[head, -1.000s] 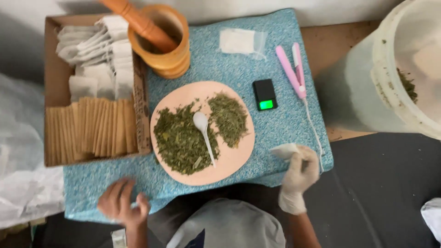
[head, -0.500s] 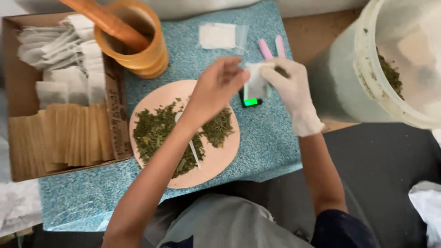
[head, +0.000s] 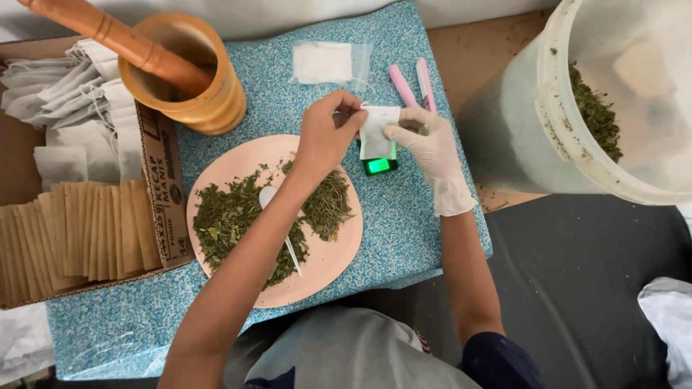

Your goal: Filling small white filter bags with dried tea leaves using a plastic spoon on a workspace.

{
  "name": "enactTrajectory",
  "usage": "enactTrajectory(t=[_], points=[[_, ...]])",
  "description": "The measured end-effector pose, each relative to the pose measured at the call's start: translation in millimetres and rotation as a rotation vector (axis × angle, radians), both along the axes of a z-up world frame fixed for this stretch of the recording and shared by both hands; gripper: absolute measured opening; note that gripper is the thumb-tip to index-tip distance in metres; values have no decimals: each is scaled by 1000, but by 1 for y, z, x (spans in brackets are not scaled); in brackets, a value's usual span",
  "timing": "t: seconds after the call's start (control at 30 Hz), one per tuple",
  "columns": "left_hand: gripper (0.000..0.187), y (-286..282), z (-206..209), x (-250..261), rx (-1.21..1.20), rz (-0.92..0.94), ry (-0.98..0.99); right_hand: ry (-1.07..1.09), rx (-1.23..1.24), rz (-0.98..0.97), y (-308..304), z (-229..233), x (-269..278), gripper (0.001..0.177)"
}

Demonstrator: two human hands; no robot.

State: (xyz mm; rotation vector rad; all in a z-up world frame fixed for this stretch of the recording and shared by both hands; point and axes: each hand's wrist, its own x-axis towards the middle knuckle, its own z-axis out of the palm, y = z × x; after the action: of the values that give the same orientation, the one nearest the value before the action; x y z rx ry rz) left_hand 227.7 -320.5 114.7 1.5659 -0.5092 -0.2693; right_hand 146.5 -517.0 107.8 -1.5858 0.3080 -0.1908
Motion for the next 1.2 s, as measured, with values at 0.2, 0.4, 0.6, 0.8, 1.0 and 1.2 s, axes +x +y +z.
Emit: enactTrajectory(t=[0.2, 0.4, 0.6, 0.8, 1.0, 1.2], points=[[9, -3, -8, 1, 100, 49, -29, -2, -71, -93, -3, 1, 1, 34], [11, -3, -3, 0, 263, 50, -84, 12, -168, -101, -1, -1, 2, 34], [14, -7, -13, 3, 305, 71, -219, -2, -301, -128, 2, -14, 6, 37], [19, -6, -24, 4, 354, 76, -308, -13, -422, -111, 3, -22, 7, 37], [25, -7, -31, 8, 425, 83, -343, -21, -464, -112, 1, -20, 4, 34], [29, 1, -11, 10, 484, 113, -384, -89, -689, -159, -6, -24, 3, 22]])
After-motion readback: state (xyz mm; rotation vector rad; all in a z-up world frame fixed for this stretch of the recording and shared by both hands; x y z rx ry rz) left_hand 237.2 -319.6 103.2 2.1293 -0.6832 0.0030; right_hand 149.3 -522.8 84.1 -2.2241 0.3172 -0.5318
